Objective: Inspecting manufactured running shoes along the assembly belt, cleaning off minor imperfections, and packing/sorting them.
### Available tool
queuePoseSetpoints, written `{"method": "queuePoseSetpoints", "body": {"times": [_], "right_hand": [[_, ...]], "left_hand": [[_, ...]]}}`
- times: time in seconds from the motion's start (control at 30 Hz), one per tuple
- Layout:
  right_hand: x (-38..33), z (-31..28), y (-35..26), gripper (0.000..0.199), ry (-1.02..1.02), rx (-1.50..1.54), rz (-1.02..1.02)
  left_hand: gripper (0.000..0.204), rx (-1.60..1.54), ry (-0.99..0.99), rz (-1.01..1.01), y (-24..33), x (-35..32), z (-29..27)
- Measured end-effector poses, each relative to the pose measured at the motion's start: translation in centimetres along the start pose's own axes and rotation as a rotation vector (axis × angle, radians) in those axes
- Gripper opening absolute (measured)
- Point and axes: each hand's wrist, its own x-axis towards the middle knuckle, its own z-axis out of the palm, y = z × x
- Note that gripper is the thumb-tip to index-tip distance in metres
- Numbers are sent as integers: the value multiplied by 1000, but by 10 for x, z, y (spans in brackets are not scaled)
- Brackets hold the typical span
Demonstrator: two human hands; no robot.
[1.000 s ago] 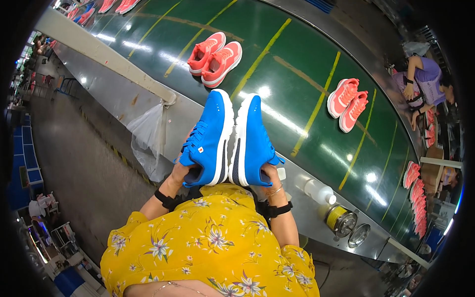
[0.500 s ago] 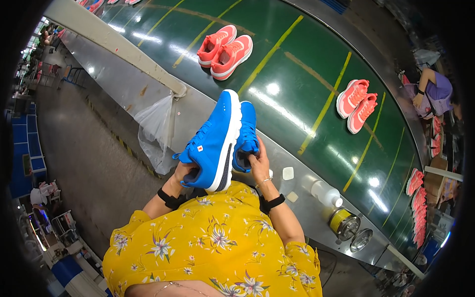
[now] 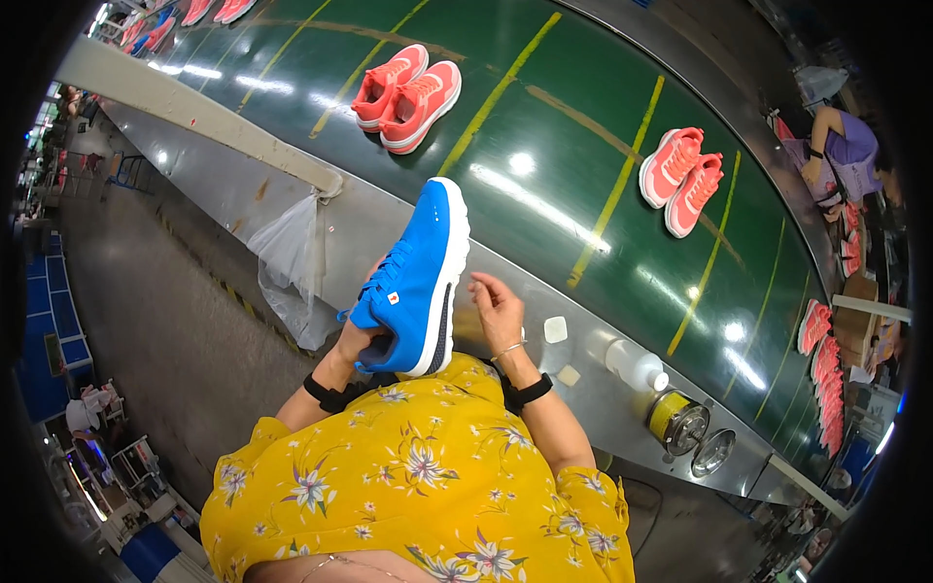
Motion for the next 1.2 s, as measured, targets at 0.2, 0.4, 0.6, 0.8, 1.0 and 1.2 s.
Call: {"method": "queuePoseSetpoints", "body": {"times": [0.2,0.4,0.6,0.8,1.0,1.2], "right_hand": [[-12,-16,-70,16,344,-170,-510],[-14,-37,-52,18,244,-307,-440],[-35,-60,14,22,135,-591,-338],[-49,-64,28,26,232,-747,-404],[-43,-71,65,25,195,-913,-465],[-38,-75,108,23,347,-634,-476]], "left_hand": [[87,96,-43,63,11,2,20],[91,155,-84,26,-1,-2,22],[94,82,-105,-55,-14,-10,17],[97,97,-100,-81,-16,-9,29],[90,9,-93,-247,-33,-8,33],[79,40,-143,-504,-43,0,47]]}}
